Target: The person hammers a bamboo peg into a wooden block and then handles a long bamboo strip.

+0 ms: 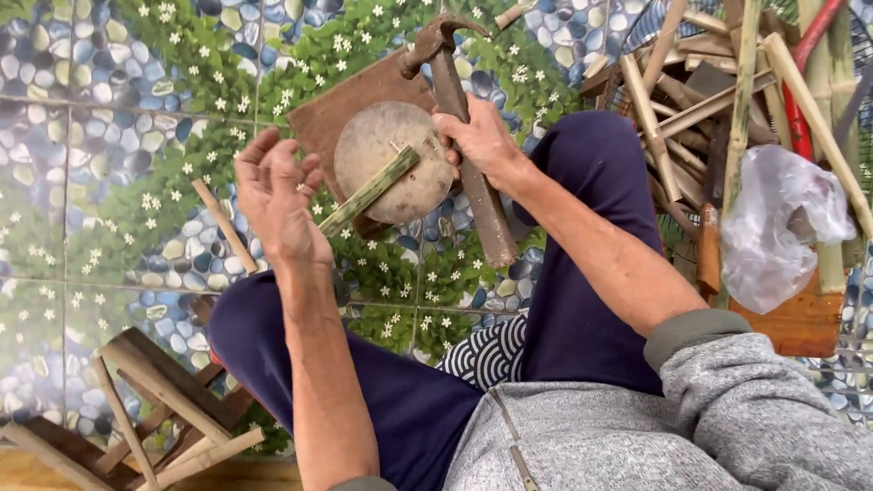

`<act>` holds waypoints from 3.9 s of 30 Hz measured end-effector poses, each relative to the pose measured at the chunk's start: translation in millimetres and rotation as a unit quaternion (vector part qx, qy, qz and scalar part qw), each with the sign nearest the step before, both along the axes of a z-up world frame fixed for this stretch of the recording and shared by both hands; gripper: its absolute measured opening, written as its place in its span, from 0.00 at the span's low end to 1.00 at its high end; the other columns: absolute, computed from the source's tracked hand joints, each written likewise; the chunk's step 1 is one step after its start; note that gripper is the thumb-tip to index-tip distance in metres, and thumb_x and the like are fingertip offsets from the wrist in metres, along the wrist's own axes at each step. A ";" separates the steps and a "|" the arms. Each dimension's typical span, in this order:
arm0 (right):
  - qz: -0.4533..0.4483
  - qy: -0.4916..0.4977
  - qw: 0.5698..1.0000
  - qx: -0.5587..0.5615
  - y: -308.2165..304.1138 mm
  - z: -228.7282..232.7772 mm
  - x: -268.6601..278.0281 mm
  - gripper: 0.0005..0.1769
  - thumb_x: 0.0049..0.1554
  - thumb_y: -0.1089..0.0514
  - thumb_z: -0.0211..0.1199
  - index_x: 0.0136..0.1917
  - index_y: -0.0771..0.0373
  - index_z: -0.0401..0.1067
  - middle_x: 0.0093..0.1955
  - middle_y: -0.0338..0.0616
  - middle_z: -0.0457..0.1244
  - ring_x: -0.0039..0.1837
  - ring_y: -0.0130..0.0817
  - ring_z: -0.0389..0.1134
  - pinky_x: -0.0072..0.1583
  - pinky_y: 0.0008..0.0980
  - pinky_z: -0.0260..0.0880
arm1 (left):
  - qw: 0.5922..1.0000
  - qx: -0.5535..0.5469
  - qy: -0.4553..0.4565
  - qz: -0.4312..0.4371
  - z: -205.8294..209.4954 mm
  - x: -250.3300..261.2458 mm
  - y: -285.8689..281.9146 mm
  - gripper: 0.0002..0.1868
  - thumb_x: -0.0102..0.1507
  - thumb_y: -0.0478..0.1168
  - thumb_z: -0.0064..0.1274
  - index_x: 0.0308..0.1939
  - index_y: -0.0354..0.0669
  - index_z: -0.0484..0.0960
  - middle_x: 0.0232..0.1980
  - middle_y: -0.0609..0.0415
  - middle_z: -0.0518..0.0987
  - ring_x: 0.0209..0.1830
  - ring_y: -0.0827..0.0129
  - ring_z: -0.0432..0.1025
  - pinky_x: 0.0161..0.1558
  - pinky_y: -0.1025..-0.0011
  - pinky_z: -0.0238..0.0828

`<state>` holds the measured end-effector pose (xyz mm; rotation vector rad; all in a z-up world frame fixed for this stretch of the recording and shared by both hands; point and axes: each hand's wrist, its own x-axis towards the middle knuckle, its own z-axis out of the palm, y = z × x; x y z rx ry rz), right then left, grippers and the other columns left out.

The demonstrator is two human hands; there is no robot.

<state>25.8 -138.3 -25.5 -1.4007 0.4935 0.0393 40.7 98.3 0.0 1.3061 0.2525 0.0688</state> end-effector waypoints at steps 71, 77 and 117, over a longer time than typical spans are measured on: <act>0.122 0.193 0.973 -0.027 60.9 15.7 -0.4 0.11 0.76 0.60 0.49 0.68 0.66 0.56 0.47 0.60 0.52 0.41 0.50 0.48 0.42 0.65 0.51 | 0.995 0.000 0.103 -0.009 34.5 0.8 16.4 0.15 0.70 0.44 0.47 0.59 0.46 0.75 0.52 0.53 0.75 0.43 0.69 0.72 0.50 0.67 0.71; 0.104 0.185 0.977 -0.010 49.1 -14.7 5.3 0.11 0.75 0.61 0.52 0.65 0.69 0.58 0.44 0.61 0.54 0.39 0.51 0.50 0.39 0.60 0.51 | 0.993 -0.017 0.113 -0.008 25.3 4.4 14.8 0.13 0.70 0.43 0.48 0.57 0.48 0.76 0.49 0.57 0.76 0.40 0.75 0.71 0.46 0.74 0.70; 0.018 -0.012 0.997 -0.070 32.8 18.3 -5.7 0.03 0.53 0.62 0.60 0.42 0.63 0.69 0.27 0.45 0.60 0.25 0.29 0.62 0.22 0.36 0.66 | 0.993 0.102 0.028 -0.050 -44.8 -5.1 1.4 0.14 0.66 0.45 0.57 0.54 0.48 0.82 0.44 0.54 0.82 0.36 0.76 0.77 0.40 0.77 0.76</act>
